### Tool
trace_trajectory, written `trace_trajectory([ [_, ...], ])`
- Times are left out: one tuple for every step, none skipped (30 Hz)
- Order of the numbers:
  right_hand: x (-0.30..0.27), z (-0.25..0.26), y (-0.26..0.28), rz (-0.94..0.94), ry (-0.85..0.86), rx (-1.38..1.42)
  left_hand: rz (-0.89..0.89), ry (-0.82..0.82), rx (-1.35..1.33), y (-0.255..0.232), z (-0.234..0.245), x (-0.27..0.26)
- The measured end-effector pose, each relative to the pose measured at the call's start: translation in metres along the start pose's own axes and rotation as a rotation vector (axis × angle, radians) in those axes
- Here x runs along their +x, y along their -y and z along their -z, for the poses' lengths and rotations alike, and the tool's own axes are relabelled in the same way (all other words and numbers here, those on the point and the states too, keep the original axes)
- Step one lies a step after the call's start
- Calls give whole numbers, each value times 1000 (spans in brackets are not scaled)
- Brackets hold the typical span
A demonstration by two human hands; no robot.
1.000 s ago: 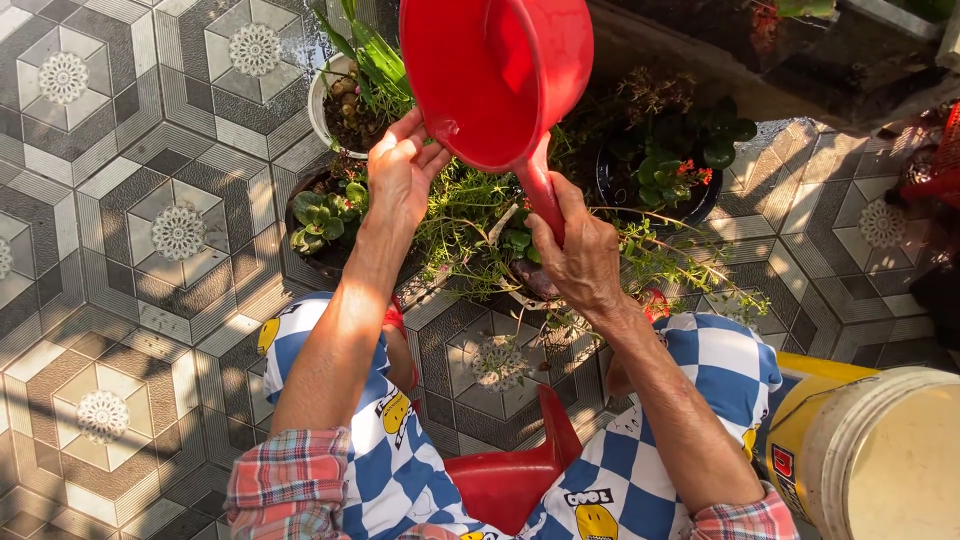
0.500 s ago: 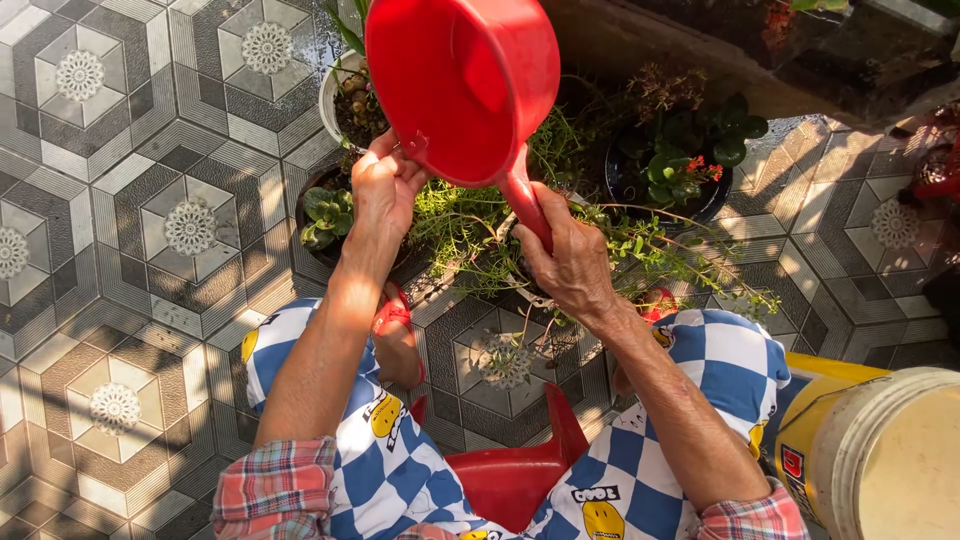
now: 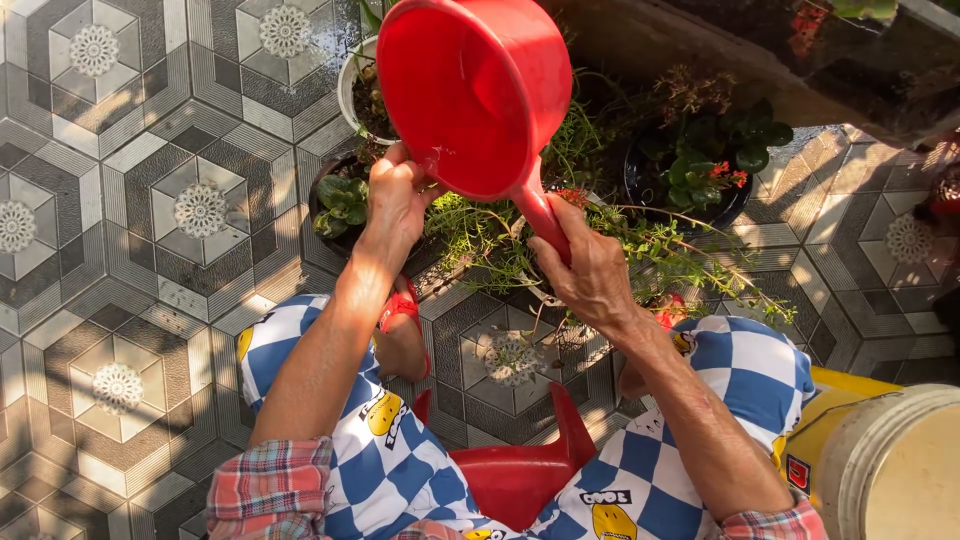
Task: Watering potted plants using a plastic scoop and a bucket of water
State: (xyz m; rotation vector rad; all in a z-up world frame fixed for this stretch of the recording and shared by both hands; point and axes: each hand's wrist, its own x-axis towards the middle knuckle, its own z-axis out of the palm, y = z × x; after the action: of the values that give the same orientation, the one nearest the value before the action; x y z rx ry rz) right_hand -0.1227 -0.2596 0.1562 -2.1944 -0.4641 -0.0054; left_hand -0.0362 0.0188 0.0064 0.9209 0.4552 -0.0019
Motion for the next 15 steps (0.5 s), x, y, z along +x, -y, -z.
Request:
trace_trajectory([
  [-1,2,2,0,2,0,1,-2,-1,0,0,-1],
  [-2,4,5,7,7,-20,6,-6,20,0,-1,-2],
  [-2,7,7,15,12,-40,12,-11,41,1,-1,-4],
  [-5,8,6,13,11,-42,14,-9,41,-1,-6,-8],
  [-7,10,5,12,15,-57,25,-14,64,-2,-11,-13],
  [-9,11,5,12,19,-71,35,-20,88,-5,-15,-17],
  [-11,15,4,12,20,-72,35,-20,87,-1,-14,-15],
  [-13,19,3,-3,20,-64,42,2,93,3,-13,-13],
  [-15,23,2,-19,20,-57,50,23,99,8,-13,-11],
  [-16,28,2,-19,19,-58,50,24,97,5,-21,-15],
  [-16,33,2,-32,9,-50,69,41,93,3,-29,-19],
  [-17,38,2,-46,-1,-43,88,58,87,1,-38,-23],
  [-20,41,-3,-45,-3,-46,88,61,85,0,-46,-28],
  [-21,44,-9,-53,-13,-41,87,77,105,-3,-54,-32],
  [-23,47,-14,-60,-24,-35,85,94,125,-5,-62,-36],
])
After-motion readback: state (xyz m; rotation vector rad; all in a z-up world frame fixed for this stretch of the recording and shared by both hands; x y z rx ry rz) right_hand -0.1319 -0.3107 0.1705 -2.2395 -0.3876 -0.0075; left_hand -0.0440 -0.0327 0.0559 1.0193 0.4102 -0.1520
